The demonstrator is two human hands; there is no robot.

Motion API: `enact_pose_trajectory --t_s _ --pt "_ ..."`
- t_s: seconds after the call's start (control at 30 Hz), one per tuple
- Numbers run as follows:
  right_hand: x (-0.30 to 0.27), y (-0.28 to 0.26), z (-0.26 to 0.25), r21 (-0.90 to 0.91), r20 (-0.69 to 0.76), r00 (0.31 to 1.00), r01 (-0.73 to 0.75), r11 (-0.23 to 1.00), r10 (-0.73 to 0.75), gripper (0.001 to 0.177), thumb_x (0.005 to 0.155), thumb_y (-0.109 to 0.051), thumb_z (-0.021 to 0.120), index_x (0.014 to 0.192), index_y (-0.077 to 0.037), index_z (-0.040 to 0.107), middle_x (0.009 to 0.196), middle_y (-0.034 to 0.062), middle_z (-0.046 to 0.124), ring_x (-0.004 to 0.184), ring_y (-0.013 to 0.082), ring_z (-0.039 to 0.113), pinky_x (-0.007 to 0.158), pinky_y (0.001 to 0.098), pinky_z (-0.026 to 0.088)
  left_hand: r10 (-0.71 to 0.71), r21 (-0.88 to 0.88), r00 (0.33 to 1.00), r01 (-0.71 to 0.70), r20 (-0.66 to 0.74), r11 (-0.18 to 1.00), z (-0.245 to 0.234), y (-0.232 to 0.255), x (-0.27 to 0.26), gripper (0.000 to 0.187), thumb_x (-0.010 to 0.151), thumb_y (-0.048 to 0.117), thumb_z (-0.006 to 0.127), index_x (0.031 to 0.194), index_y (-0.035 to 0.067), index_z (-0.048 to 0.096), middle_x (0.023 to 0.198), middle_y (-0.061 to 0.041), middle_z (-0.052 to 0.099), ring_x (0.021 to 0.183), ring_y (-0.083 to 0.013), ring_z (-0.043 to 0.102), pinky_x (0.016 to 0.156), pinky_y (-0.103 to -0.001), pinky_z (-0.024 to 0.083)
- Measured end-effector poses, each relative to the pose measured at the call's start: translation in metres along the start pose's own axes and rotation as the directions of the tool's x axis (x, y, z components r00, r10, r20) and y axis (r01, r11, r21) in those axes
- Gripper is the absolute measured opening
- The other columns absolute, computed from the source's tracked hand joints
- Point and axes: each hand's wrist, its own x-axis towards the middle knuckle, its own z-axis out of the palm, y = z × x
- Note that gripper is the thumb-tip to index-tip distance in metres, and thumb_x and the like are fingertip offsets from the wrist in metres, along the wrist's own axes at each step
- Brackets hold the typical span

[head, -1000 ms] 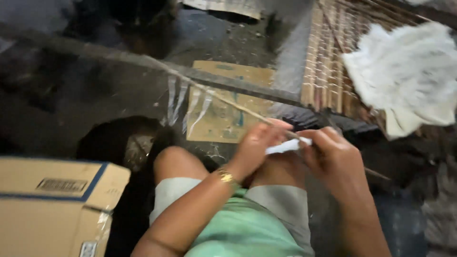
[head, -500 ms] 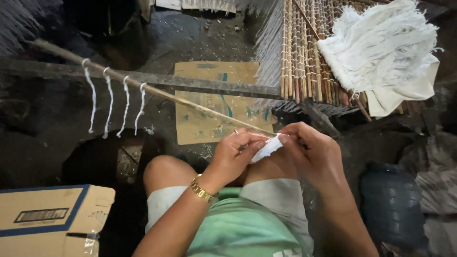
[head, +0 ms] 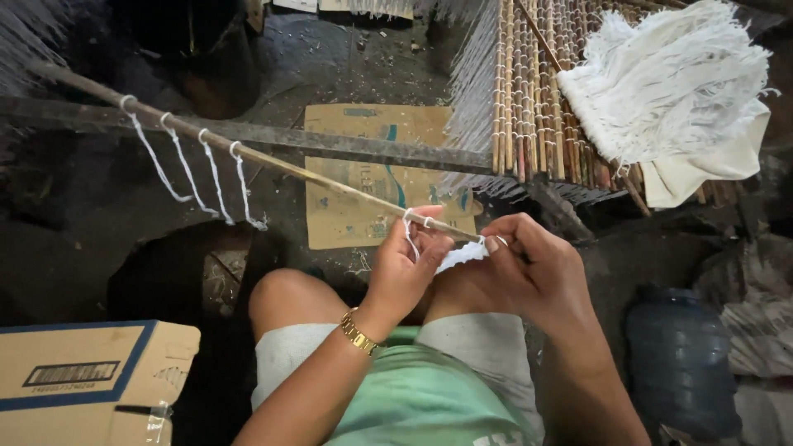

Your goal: Tying individual cotton wicks onto a wooden rod in preparation for candle making.

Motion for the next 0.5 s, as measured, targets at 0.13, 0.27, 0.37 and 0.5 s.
enact_pose_trajectory --t_s 0.13,0.27,0.37,0.5 --pt "-0.002 0.008 0.002 -0.008 -0.02 1.0 0.018 1.0 -0.018 0.014 0.091 -0.012 0.067 0.103 -0.014 0.075 0.054 0.0088 0.054 0.047 0.0253 0.056 0.05 0.036 0.049 -0.002 0.354 0.997 -0.024 0.072 0.935 0.002 -0.001 0.0 0.019 0.085 0.031 0.083 0.092 0.017 0.073 0.073 -0.003 0.055 0.068 -0.0193 0.057 0.065 -0.029 0.046" --pt "0.0 0.007 0.008 -0.133 -0.085 0.991 0.091 0.987 -0.103 0.009 0.09 -0.016 0.074 0.099 -0.016 0.074 0.053 0.007 0.05 0.047 0.0275 0.056 0.048 0.0353 0.048 0.146 0.453 0.979 -0.194 0.139 0.87 -0.003 0.017 0.005 0.011 0.09 0.03 0.077 0.1 0.027 0.081 0.112 -0.005 0.065 0.102 -0.0247 0.062 0.093 -0.036 0.052" --pt "0.002 0.002 0.005 -0.063 -0.047 0.99 0.129 0.99 -0.132 0.009 0.088 -0.011 0.073 0.096 -0.012 0.074 0.056 0.0116 0.058 0.043 0.0312 0.056 0.046 0.0369 0.047 0.155 0.382 0.982 -0.184 0.105 0.906 -0.008 0.022 0.009 0.011 0.099 0.021 0.069 0.095 0.013 0.074 0.104 -0.004 0.068 0.092 -0.0221 0.064 0.087 -0.035 0.051" --pt "0.0 -0.004 0.003 -0.055 -0.082 0.99 0.108 0.993 -0.113 0.009 0.087 -0.009 0.071 0.096 -0.011 0.074 0.059 0.0109 0.059 0.044 0.0297 0.055 0.047 0.0366 0.046 0.01 0.113 0.998 -0.016 0.055 0.994 -0.009 0.029 -0.004 0.021 0.106 0.021 0.056 0.1 0.007 0.07 0.088 -0.006 0.079 0.079 -0.0052 0.059 0.074 -0.024 0.047"
